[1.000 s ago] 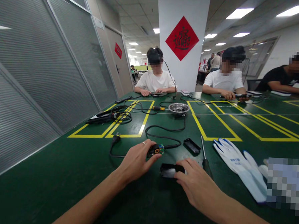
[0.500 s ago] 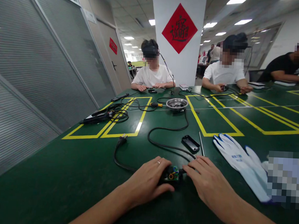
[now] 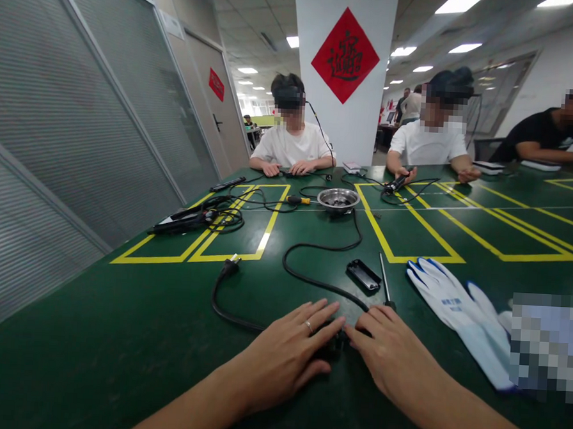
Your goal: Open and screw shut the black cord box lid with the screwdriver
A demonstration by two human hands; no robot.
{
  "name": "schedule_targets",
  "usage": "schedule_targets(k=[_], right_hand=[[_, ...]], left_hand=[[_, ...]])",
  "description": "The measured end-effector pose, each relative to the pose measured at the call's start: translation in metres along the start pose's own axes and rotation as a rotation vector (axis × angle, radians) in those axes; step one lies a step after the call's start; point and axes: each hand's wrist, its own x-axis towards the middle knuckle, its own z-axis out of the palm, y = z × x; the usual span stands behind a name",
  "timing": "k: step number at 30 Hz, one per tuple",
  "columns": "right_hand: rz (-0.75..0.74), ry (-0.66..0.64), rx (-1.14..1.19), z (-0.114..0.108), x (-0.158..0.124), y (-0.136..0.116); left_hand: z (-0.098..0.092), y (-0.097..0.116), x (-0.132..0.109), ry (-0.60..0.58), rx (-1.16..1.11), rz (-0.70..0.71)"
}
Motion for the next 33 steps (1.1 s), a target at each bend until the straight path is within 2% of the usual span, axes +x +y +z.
schedule_targets(k=[3, 6, 11, 16, 23, 33], right_hand=[[0.164, 0.078, 0.103, -0.013, 0.008, 0.015], [0.315, 0.164, 0.078, -0.016, 0.02, 0.041], [0.344, 0.125, 0.058, 0.0, 0.034, 0.067], [0.331, 0.053, 0.085, 0.003, 0.032, 0.067], [0.386, 0.037, 0.093, -0.003, 0.033, 0.066], [0.447, 0.103, 0.235, 0.004, 0.021, 0.061]], left_hand=[[0.004, -0.001, 0.001, -0.013, -0.041, -0.022], [0.001, -0.003, 0.002, -0.014, -0.047, -0.05], [-0.005, -0.002, 0.001, 0.002, -0.027, -0.069], [-0.009, 0.0, 0.0, 0.032, -0.025, -0.063], [-0.013, 0.002, 0.002, 0.017, -0.053, -0.076], [-0.012, 0.0, 0.001, 0.015, -0.089, -0.086]])
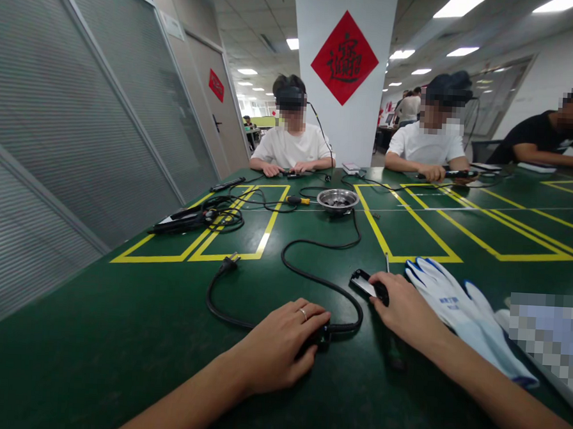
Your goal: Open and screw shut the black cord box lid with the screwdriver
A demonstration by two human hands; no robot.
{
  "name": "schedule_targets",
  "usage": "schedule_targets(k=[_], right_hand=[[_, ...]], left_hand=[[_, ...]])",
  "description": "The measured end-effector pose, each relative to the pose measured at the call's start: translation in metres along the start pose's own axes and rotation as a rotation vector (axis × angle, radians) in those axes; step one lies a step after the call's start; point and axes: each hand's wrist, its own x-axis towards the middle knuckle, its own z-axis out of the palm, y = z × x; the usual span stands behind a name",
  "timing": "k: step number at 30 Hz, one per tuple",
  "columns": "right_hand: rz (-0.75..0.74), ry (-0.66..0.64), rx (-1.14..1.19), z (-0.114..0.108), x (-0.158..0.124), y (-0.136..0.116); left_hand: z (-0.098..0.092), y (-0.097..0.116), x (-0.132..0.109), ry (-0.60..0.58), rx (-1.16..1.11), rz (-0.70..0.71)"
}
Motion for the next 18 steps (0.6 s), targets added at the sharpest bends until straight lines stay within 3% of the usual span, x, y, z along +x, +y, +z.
schedule_targets(k=[7, 14, 18], right_hand=[[0.074, 0.077, 0.178, 0.0, -0.005, 0.001], [0.1, 0.245, 0.336, -0.013, -0.01, -0.014], [-0.028, 0.187, 0.506, -0.016, -0.032, -0.037]], left_hand=[[-0.001, -0.004, -0.001, 0.037, -0.077, -0.047], [0.001, -0.008, -0.001, 0.278, -0.227, -0.143], [0.004, -0.004, -0.002, 0.369, -0.45, -0.204]])
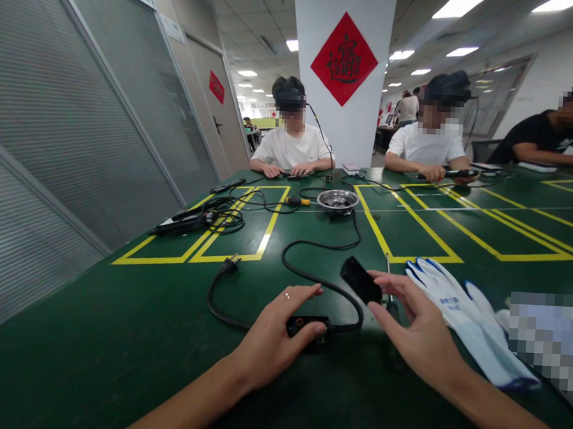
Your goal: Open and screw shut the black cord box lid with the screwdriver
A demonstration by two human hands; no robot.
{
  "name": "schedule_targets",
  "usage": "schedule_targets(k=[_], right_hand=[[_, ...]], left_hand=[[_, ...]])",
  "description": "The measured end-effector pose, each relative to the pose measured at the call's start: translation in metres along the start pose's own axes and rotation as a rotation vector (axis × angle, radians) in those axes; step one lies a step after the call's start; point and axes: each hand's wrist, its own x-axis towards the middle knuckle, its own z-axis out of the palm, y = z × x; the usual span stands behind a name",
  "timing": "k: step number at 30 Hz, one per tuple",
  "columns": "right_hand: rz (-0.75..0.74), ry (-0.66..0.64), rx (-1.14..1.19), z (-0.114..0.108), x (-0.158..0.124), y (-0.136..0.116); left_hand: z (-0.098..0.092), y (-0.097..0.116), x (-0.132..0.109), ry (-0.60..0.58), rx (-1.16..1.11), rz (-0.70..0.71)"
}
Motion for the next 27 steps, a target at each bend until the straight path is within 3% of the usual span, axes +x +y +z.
schedule_targets(k=[4, 7, 10, 12, 16, 20, 27], right_hand=[[-0.149, -0.195, 0.116, 0.015, -0.027, -0.019], [-0.243, -0.224, 0.106, 0.019, -0.035, -0.021], [-0.327, -0.136, 0.037, 0.015, -0.033, -0.018], [-0.326, -0.076, -0.004, 0.012, -0.03, -0.016], [-0.26, -0.048, -0.03, 0.011, -0.026, -0.011], [-0.225, 0.0, -0.03, 0.011, -0.024, -0.007], [-0.205, 0.026, -0.031, 0.008, -0.021, -0.007]], left_hand=[[0.007, 0.014, -0.003, -0.068, -0.443, -0.059], [0.005, 0.025, -0.005, -0.105, -0.602, -0.061], [-0.013, 0.027, -0.003, -0.094, -0.44, -0.004], [-0.029, 0.023, 0.0, -0.074, -0.198, 0.053], [-0.048, 0.012, 0.004, -0.253, 0.318, 0.124], [-0.039, 0.004, 0.004, -0.414, 0.503, 0.14], [-0.029, 0.001, 0.004, -0.428, 0.53, 0.162]])
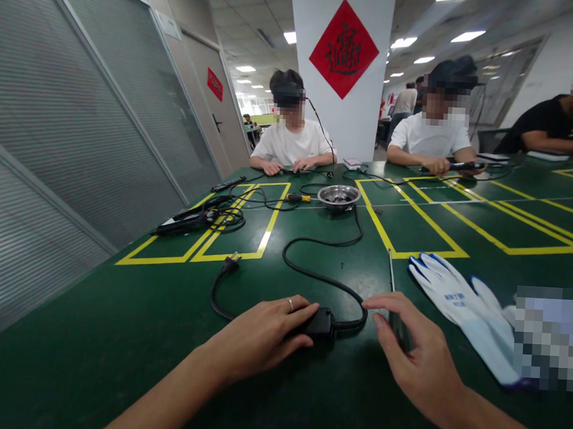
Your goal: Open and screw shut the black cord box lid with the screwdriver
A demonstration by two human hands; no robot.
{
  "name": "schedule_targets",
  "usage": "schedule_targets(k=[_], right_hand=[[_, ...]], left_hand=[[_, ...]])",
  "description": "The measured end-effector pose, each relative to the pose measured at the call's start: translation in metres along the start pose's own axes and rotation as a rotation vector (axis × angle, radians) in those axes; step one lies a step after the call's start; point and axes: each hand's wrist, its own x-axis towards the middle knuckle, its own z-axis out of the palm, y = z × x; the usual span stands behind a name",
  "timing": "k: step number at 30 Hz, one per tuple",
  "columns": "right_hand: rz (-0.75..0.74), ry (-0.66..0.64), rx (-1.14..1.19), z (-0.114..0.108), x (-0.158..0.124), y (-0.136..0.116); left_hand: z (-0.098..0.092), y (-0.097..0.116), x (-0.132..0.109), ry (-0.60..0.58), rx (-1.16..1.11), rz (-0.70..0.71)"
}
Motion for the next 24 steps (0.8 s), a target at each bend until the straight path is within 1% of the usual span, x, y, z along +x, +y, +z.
schedule_targets(k=[3, 7, 13, 15, 17, 18, 19, 22, 24], right_hand=[[-0.001, 0.008, 0.003, 0.0, 0.001, -0.001], [-0.001, 0.02, -0.01, -0.001, 0.002, -0.001], [-0.001, 0.029, -0.033, 0.0, 0.005, 0.001], [-0.029, 0.048, -0.059, -0.003, 0.008, 0.002], [-0.084, 0.052, -0.118, -0.01, 0.015, 0.004], [-0.111, 0.033, -0.165, -0.016, 0.019, 0.005], [-0.131, -0.017, -0.224, -0.022, 0.022, 0.007], [-0.15, -0.286, -0.447, -0.039, 0.026, 0.013], [-0.172, -0.429, -0.601, -0.044, 0.021, 0.02]], left_hand=[[0.0, 0.0, 0.001, 0.021, -0.006, -0.018], [0.004, 0.005, 0.004, -0.001, -0.005, 0.004], [0.01, 0.014, 0.004, 0.013, 0.003, -0.034], [0.014, 0.018, 0.005, 0.056, 0.03, -0.032], [0.019, 0.021, 0.007, 0.135, 0.08, -0.028], [0.022, 0.022, 0.008, 0.162, 0.103, -0.033], [0.025, 0.023, 0.009, 0.163, 0.115, -0.037], [0.03, 0.023, 0.012, 0.09, 0.104, -0.075], [0.032, 0.022, 0.013, 0.057, 0.084, -0.097]])
